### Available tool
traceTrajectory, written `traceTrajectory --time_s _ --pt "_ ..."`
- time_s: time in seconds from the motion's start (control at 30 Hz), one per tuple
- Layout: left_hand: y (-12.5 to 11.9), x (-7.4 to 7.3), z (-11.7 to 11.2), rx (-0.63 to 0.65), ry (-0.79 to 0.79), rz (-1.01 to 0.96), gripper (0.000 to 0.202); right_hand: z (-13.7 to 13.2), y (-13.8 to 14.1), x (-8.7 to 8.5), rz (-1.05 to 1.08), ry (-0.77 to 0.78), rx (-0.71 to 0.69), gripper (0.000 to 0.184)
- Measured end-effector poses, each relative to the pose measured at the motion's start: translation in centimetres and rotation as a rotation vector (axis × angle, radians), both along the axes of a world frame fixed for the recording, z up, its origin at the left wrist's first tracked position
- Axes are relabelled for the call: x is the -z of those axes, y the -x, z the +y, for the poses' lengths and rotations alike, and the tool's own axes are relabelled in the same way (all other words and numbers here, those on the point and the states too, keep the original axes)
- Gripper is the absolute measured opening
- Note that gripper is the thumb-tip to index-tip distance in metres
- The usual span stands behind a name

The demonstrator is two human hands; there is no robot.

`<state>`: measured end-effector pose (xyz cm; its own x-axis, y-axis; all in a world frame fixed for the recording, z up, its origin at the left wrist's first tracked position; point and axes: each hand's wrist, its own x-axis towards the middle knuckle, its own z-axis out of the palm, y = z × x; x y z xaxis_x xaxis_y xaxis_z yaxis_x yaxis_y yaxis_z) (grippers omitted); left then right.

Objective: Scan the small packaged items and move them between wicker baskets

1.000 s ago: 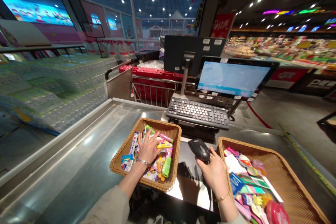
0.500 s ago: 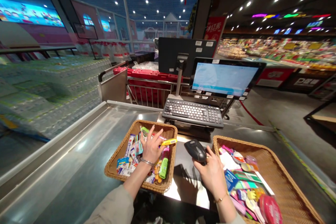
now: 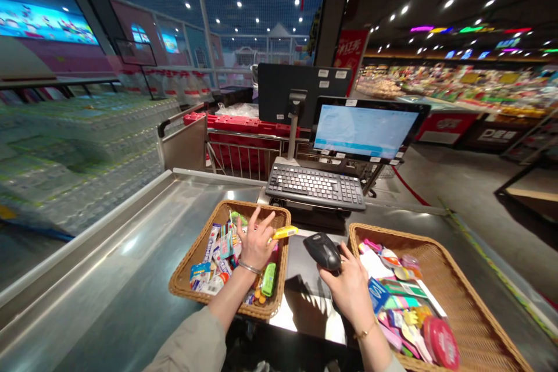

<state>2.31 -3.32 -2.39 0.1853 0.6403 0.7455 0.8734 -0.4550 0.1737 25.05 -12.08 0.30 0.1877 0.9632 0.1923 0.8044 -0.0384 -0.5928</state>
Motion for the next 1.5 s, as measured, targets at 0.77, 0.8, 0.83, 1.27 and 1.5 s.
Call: traceTrajectory --time_s 0.77,0.8,0.83,1.27,1.5 --pt "-1.5 0.0 1.0 0.013 -0.035 0.026 0.011 -0.3 -0.5 -1.2 0.007 0.073 -0.032 0.021" --pt "-1.5 -0.1 1.0 0.014 -0.033 0.026 0.011 -0.3 -0.5 -1.2 0.008 0.075 -0.034 0.021" --pt "-1.6 -0.1 1.0 0.015 -0.030 0.025 0.010 -0.3 -0.5 -1.2 0.009 0.077 -0.034 0.021" --pt "-1.7 -0.3 1.1 0.028 0.005 0.017 0.009 -0.3 -0.4 -1.3 0.013 0.067 -0.056 0.021" --pt "-1.9 -0.5 1.1 0.034 0.009 0.013 0.009 -0.3 -0.7 -0.9 0.022 0.040 -0.045 0.021"
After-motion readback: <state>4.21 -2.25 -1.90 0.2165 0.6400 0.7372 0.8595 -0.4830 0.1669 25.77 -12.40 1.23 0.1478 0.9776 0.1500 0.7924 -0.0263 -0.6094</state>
